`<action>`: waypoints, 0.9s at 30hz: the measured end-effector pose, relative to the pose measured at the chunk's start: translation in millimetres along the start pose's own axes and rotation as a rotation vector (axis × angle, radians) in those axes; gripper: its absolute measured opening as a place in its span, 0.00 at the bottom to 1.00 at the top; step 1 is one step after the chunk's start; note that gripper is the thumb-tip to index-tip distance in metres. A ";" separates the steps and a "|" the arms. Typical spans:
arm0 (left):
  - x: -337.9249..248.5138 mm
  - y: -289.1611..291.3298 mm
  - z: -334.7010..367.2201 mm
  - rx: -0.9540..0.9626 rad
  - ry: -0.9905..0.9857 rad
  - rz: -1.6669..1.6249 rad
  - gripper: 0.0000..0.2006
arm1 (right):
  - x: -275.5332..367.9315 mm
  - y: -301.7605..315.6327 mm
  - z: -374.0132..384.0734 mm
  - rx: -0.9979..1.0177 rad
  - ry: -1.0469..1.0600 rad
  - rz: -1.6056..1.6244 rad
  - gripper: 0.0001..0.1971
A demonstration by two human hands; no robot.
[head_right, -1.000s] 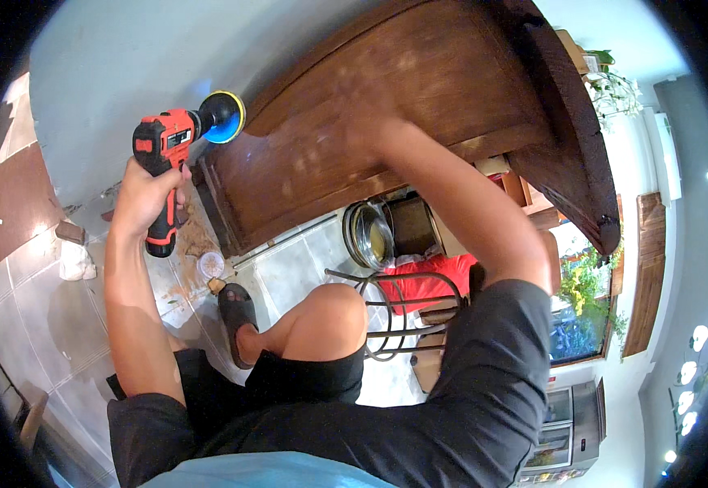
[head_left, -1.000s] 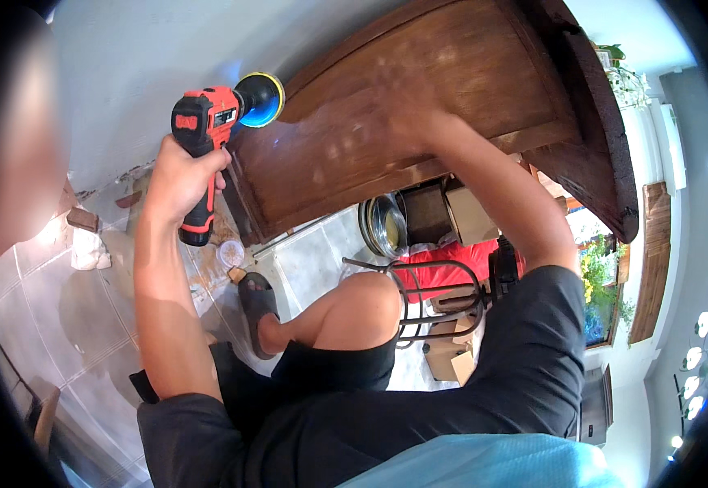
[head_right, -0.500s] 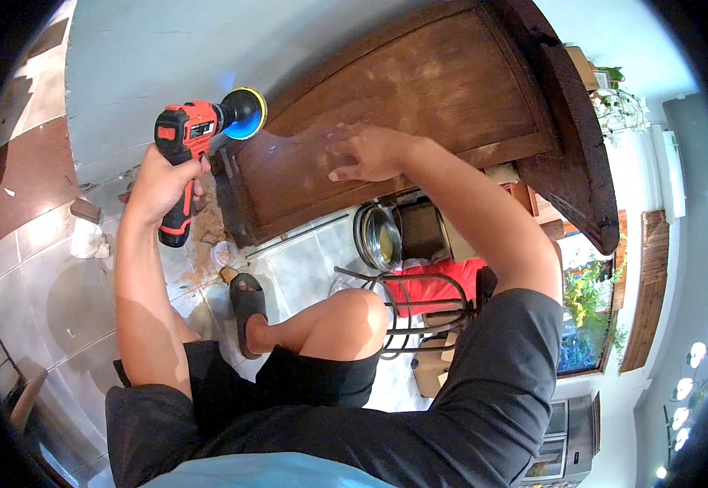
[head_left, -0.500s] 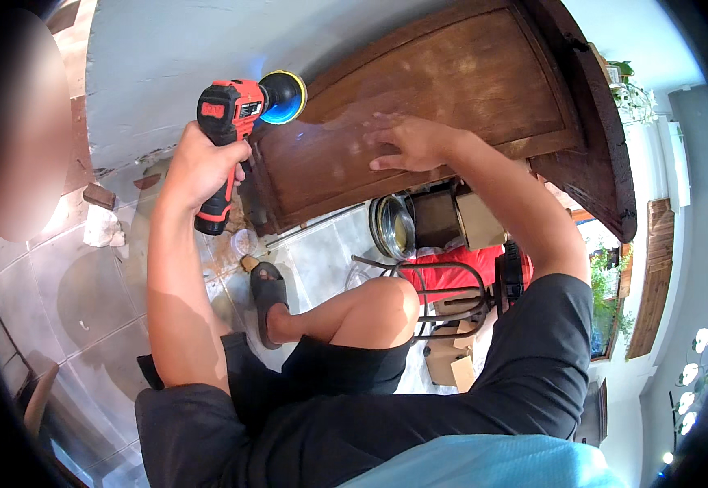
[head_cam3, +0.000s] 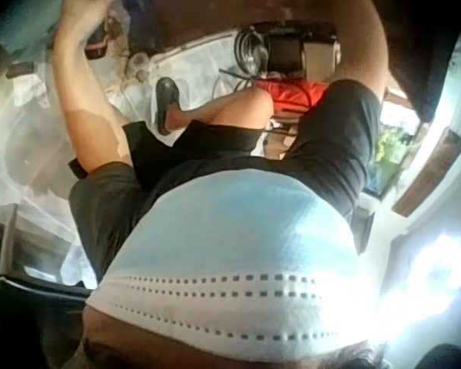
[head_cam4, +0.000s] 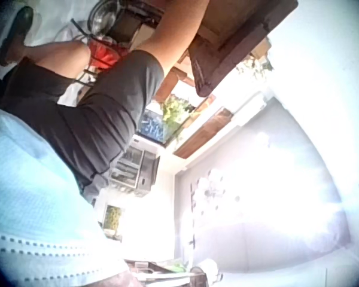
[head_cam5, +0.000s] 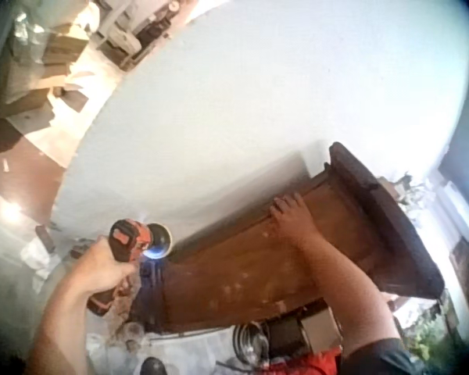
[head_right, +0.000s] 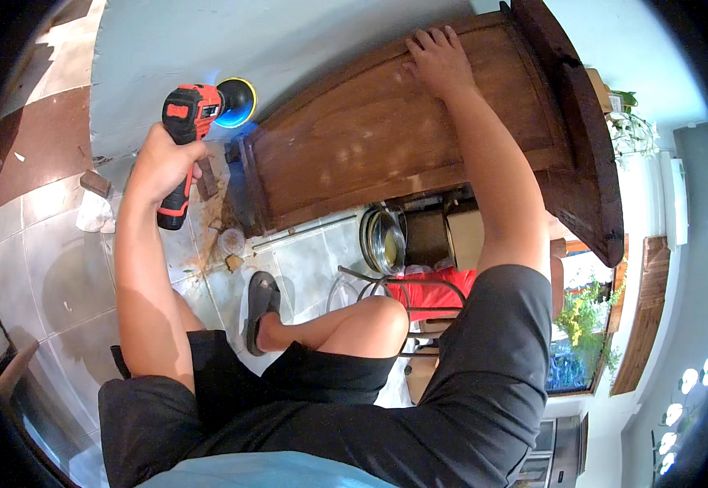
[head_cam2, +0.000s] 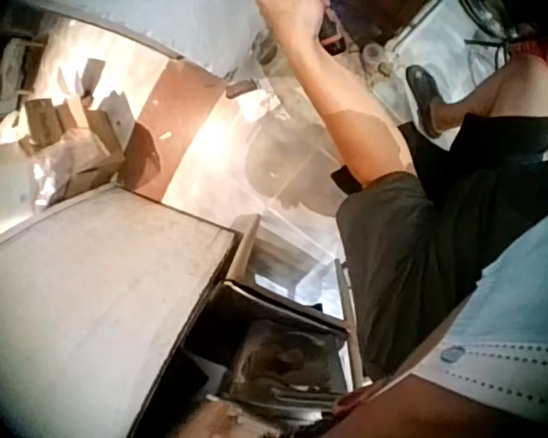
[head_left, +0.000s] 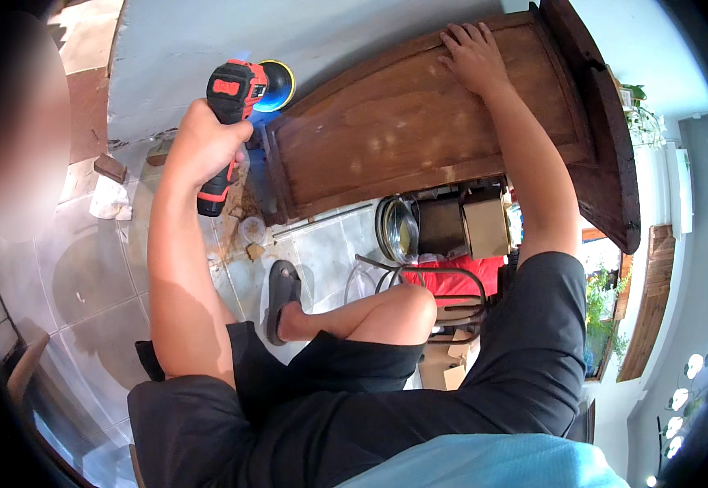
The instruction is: The person sands the surface of a wooden cabinet using a power drill with a sanding attachment, applying a liquid from a small container by hand and wiping the area with a cloth.
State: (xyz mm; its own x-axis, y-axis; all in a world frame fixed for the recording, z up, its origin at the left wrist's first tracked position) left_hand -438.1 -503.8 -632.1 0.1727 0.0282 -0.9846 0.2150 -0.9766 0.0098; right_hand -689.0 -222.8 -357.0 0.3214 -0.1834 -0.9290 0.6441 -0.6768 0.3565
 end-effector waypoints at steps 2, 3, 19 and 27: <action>0.0 -0.3 -5.5 -0.017 -0.012 -0.008 0.05 | -6.4 3.7 14.1 -0.012 0.017 0.039 0.27; -0.7 -0.7 -8.0 -0.024 -0.026 -0.017 0.06 | -9.4 2.7 20.7 -0.027 0.017 0.072 0.25; 20.6 -1.0 3.5 0.050 -0.111 -0.093 0.06 | 58.3 44.7 16.7 -0.395 -0.212 1.041 0.13; 20.3 -36.5 21.5 0.139 -0.117 -0.321 0.05 | 127.9 185.4 -138.0 -0.613 0.158 1.701 0.16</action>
State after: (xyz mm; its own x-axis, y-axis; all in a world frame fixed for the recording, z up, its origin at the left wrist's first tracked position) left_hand -463.0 -472.2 -656.3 0.0046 0.3209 -0.9471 0.1061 -0.9419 -0.3186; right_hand -432.7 -273.3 -396.0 0.8616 -0.2315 0.4518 -0.2968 0.4922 0.8183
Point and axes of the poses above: each hand's wrist, its own z-axis towards the middle knuckle, its own y-axis out of the back of the hand, x = y × z, the point moved 1 cm from there along z, towards the middle knuckle, and after that the axes turned 11 degrees about z, right-handed, at the moved point
